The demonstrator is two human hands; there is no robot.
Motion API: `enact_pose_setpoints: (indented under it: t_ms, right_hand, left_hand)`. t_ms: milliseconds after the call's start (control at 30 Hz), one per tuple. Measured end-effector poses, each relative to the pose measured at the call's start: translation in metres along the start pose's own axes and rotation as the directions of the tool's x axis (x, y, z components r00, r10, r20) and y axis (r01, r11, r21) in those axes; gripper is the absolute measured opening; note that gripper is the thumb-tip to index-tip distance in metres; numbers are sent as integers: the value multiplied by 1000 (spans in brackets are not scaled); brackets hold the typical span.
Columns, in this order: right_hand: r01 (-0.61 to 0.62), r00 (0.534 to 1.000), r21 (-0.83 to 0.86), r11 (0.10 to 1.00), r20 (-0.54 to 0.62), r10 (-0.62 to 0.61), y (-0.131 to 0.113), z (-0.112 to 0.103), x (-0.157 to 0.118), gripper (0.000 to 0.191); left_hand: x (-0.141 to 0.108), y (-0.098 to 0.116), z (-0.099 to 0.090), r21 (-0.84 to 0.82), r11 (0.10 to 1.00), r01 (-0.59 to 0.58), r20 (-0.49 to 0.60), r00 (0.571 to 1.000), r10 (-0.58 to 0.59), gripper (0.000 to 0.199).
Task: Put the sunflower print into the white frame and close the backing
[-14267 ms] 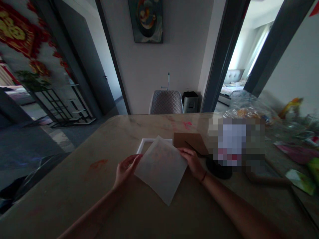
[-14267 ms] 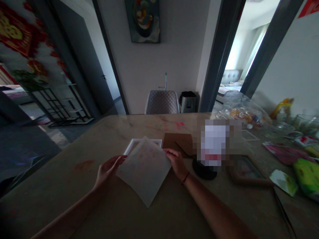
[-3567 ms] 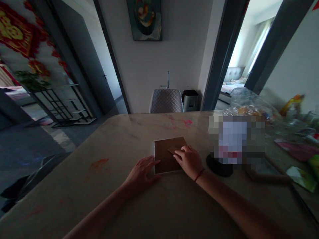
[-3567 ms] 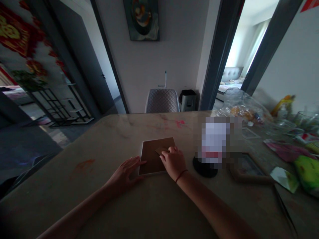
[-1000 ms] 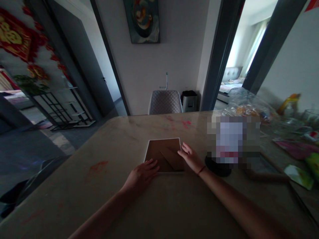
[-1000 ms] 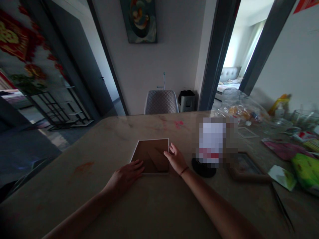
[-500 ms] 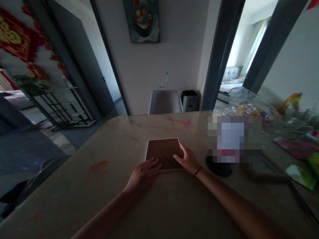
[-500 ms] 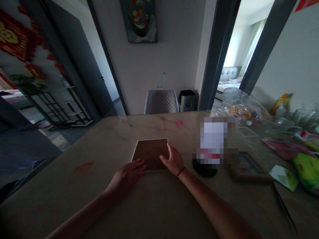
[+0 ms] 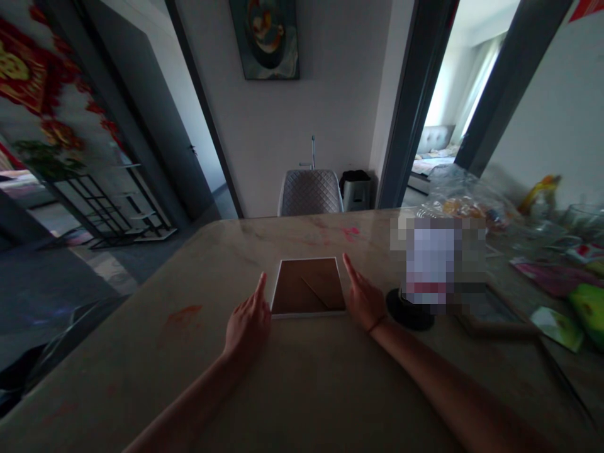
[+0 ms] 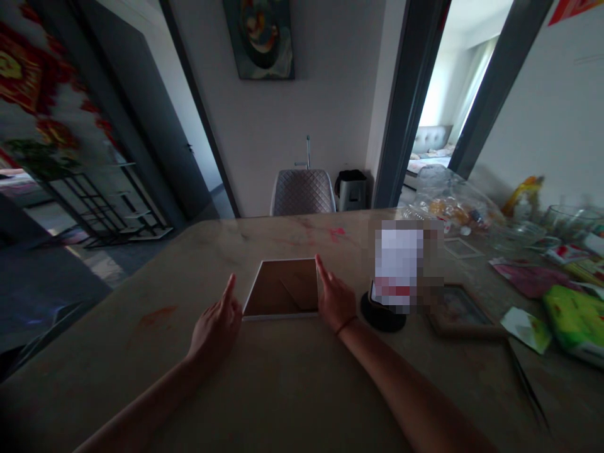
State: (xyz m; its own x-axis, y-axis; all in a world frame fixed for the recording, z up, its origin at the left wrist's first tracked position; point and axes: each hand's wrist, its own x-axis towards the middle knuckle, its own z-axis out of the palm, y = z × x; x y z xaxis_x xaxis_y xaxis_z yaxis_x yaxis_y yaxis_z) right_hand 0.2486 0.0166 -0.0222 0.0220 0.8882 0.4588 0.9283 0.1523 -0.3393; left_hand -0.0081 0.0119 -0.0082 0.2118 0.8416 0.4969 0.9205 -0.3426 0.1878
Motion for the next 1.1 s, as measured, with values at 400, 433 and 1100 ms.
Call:
enact_pose_setpoints:
  t_ms: [400, 433, 1100]
  right_hand:
    - [-249, 964, -9, 968, 91, 249, 6, -1, 7, 40]
    - [-267, 958, -14, 964, 103, 267, 7, -1, 8, 40]
    - [-283, 936, 915, 287, 198, 291, -17, 5, 3, 37]
  left_hand:
    - [2, 1, -9, -24, 999, 42, -113, 993, -45, 49]
    - [0, 2, -10, -25, 1000, 11, -170, 985, -15, 46]
    - [-7, 8, 4, -161, 974, -162, 214, 957, 194, 54]
